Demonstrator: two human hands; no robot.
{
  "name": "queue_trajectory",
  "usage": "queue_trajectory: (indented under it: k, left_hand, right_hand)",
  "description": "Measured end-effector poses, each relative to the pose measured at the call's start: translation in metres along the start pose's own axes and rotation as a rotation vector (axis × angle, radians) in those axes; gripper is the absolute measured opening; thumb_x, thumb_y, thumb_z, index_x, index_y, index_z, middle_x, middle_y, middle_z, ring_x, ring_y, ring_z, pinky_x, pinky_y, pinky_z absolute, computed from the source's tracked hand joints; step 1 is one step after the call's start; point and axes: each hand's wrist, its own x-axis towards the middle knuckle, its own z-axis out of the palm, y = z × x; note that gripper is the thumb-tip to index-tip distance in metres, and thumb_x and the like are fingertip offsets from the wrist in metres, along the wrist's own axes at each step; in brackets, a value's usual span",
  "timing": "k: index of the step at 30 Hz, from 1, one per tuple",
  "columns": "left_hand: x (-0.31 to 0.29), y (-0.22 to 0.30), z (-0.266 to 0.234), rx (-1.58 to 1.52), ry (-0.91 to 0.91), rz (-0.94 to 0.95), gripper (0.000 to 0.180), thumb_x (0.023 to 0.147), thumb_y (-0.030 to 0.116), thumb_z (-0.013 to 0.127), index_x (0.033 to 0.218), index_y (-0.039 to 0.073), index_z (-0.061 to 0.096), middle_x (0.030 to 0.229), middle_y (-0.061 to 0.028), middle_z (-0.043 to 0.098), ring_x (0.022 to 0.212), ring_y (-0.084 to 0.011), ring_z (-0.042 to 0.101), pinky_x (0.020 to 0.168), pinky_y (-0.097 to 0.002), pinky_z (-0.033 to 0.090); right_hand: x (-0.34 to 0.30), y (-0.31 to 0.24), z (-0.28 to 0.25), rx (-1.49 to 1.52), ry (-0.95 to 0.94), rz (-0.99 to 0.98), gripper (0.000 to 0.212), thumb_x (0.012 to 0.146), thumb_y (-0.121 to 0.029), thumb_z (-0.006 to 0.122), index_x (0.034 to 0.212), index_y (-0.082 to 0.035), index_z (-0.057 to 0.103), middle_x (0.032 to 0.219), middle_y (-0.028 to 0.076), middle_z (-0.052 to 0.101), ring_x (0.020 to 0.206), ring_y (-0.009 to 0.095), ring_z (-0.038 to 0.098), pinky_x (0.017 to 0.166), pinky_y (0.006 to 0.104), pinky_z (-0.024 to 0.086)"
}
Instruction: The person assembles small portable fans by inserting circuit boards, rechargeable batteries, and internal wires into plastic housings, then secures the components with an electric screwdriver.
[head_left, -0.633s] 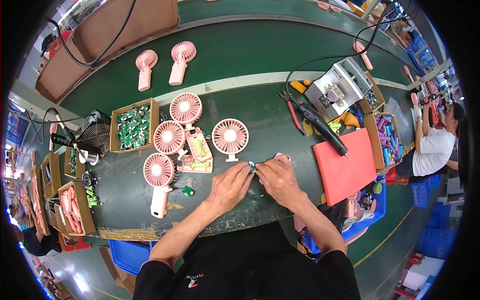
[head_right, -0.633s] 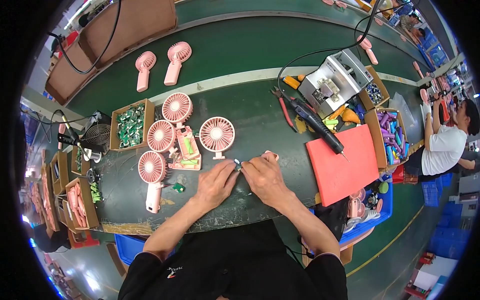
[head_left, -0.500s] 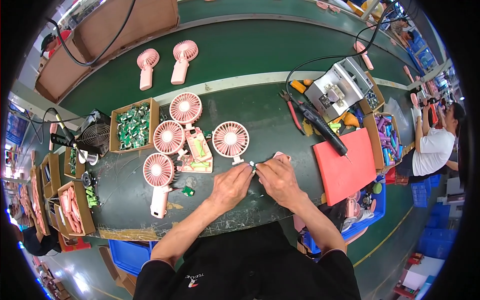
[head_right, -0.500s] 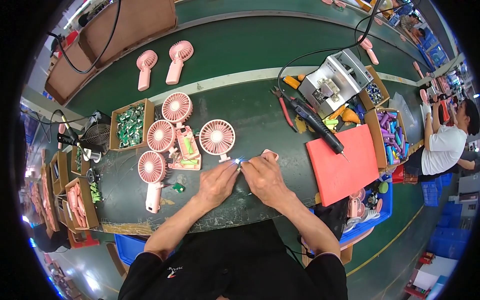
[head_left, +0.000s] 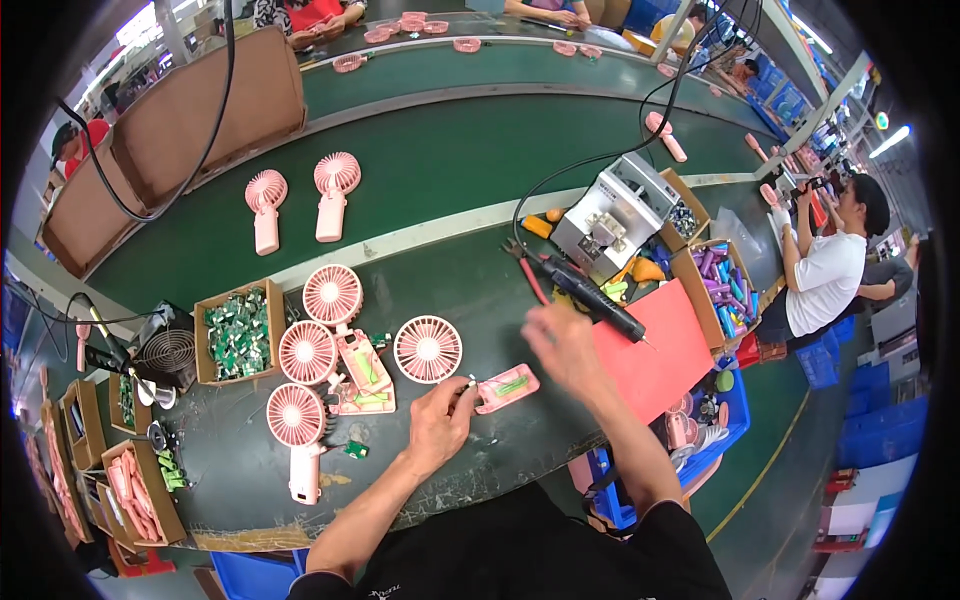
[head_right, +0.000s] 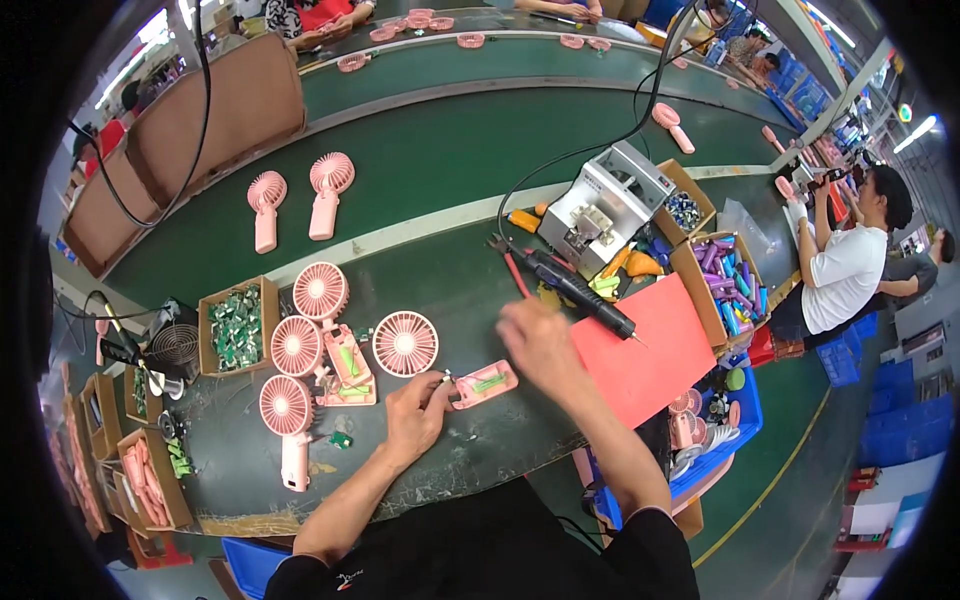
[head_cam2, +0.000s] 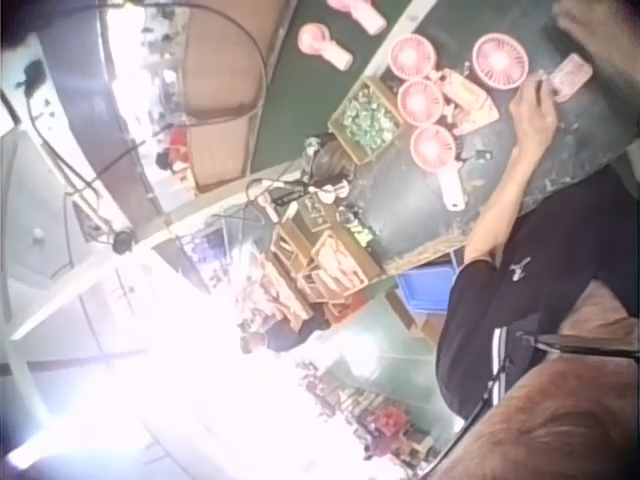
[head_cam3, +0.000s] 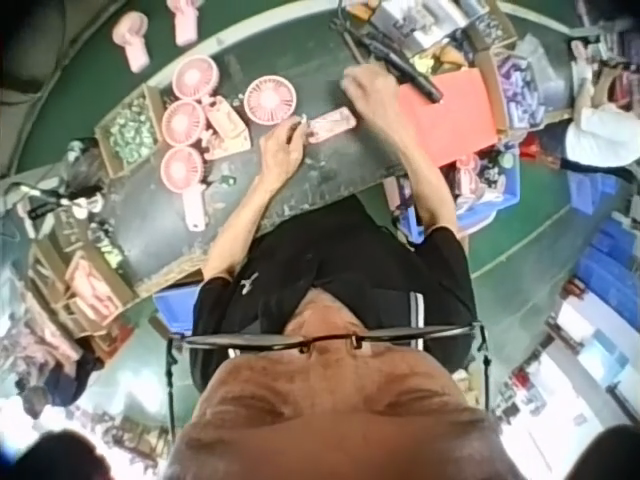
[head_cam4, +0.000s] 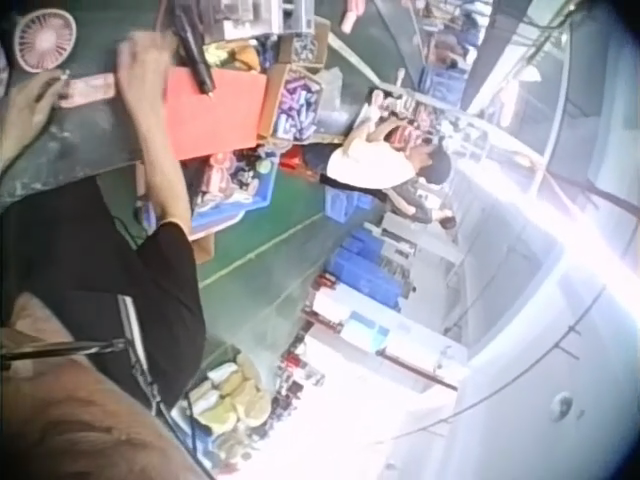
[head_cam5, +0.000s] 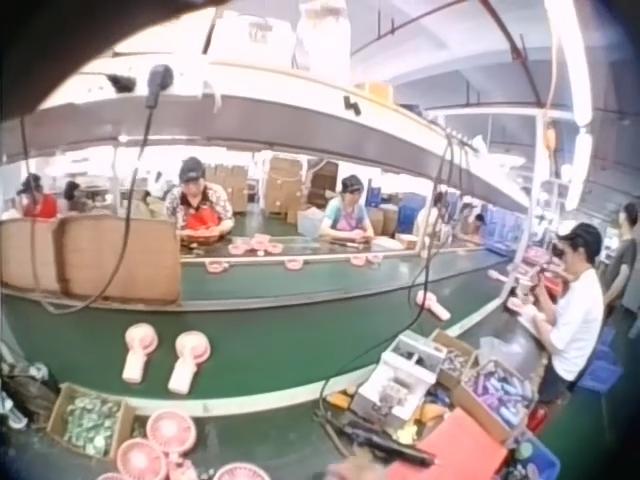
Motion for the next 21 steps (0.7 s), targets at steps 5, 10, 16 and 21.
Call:
queue_trajectory:
  k: [5,10,16,21]
  left_hand:
    - [0.0,-0.009,0.009,-0.18,0.034,-0.115,0.013,0.083,0.004,0.069,0.092,-0.003,0.063,0.069,-0.0108,0.066,0.055,-0.0106,0.062,0.049,-0.0255,0.048]
    - [-0.002,-0.011,0.005,-0.131,0.032,-0.073,0.015,0.082,0.005,0.07,0.092,-0.003,0.063,0.067,-0.0107,0.066,0.056,-0.0115,0.063,0.05,-0.0248,0.049]
    - [0.005,0.003,-0.005,-0.203,-0.028,-0.139,0.01,0.088,0.004,0.062,0.094,-0.003,0.06,0.069,-0.0107,0.067,0.062,-0.0128,0.066,0.055,-0.0253,0.05]
    - [0.011,0.011,-0.009,-0.265,-0.042,-0.19,0.011,0.089,0.003,0.06,0.098,-0.003,0.06,0.071,-0.0097,0.066,0.06,-0.0123,0.064,0.053,-0.0255,0.049]
  right_hand:
    - [0.028,0.044,0.028,-0.717,-0.124,-0.005,0.031,0.076,-0.009,0.064,0.105,0.001,0.058,0.084,0.015,0.062,0.082,0.031,0.061,0.068,0.0402,0.049]
    - [0.058,0.033,0.037,-0.622,-0.086,0.102,0.018,0.073,-0.001,0.057,0.09,0.004,0.057,0.089,0.02,0.062,0.084,0.035,0.064,0.068,0.0437,0.051]
    - [0.079,0.048,-0.011,0.135,-0.191,0.434,0.02,0.072,-0.01,0.06,0.085,0.004,0.066,0.072,0.018,0.066,0.069,0.026,0.066,0.065,0.0346,0.051]
    - [0.055,0.026,-0.062,0.443,-0.02,0.524,0.023,0.083,-0.015,0.067,0.099,0.002,0.064,0.072,-0.001,0.06,0.062,0.005,0.05,0.054,0.0218,0.039]
